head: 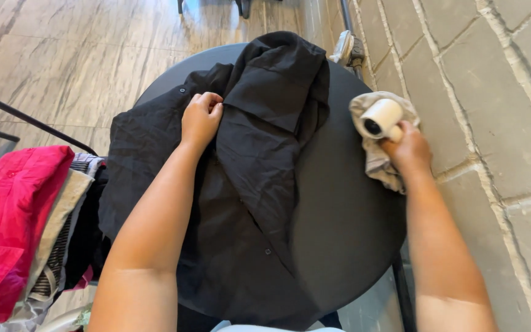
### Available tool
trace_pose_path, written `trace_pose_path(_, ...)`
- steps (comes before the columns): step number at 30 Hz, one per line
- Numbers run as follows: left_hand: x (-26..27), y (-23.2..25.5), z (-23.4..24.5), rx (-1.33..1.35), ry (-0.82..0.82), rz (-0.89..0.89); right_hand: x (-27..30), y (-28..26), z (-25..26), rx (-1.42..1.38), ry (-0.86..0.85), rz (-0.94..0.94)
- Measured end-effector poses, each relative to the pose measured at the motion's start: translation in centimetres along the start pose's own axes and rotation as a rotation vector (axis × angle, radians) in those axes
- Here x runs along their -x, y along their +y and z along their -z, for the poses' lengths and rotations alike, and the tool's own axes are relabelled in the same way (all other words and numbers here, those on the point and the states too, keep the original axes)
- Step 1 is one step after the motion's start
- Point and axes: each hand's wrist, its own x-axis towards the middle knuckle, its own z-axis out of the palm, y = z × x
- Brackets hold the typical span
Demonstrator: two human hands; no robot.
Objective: The person uses a handheld steamer on a black shirt laid on a round table, then retrieves a cloth from a laundry basket to wipe the shirt. They proceed to fold the shirt by hand on the table.
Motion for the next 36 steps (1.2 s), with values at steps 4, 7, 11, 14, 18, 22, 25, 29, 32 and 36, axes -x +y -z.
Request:
trace_pose_path(4, 0.8, 0.8, 0.4, -0.108, 0.010, -0.065, -1.2, 3.1, 0.7, -0.207, 0.044, -0.016)
trace_pose_path(7, 1.1, 0.7, 0.5, -0.102, 0.011, -0.090, 1.2, 1.6, 2.4, -0.100, 0.028, -0.009)
trace_pose_path(11, 1.5, 0.5, 0.3, -0.122, 0.032, -0.129, 2.0, 1.7, 1.8, 0.076, 0.058, 0.018)
trace_pose_path(14, 1.5, 0.3, 0.1, -0.132, 0.059, -0.167, 1.2, 1.5, 0.9, 0.072, 0.071, 0.078)
trace_pose_path(18, 1.9, 0.8, 0.9, 0.004, 0.104, -0.159, 0.6, 3.2, -0.2, 0.083, 0.156, 0.174)
trace_pose_path(22, 1.8, 0.5, 0.3, -0.058, 0.185, -0.123, 0.7, 4.3, -1.0, 0.148, 0.384, 0.358)
trace_pose_path(25, 2.0, 0.9, 0.4, -0.147, 0.090, -0.125, 1.3, 4.1, -1.2, 0.138, 0.502, 0.439)
trace_pose_path(29, 2.3, 1.1, 0.4, -0.339, -0.078, -0.127, 0.1, 5.5, -2.4, 0.132, 0.498, 0.465)
trace_pose_path(32, 1.3, -1.5, -0.7, -0.249, 0.012, -0.139, -1.3, 7.3, -3.0, 0.130, 0.557, 0.492)
trace_pose_path(36, 0.8, -1.9, -0.3, 0.005, 0.096, -0.066, -0.4, 5.5, -1.7, 0.099, 0.440, 0.478)
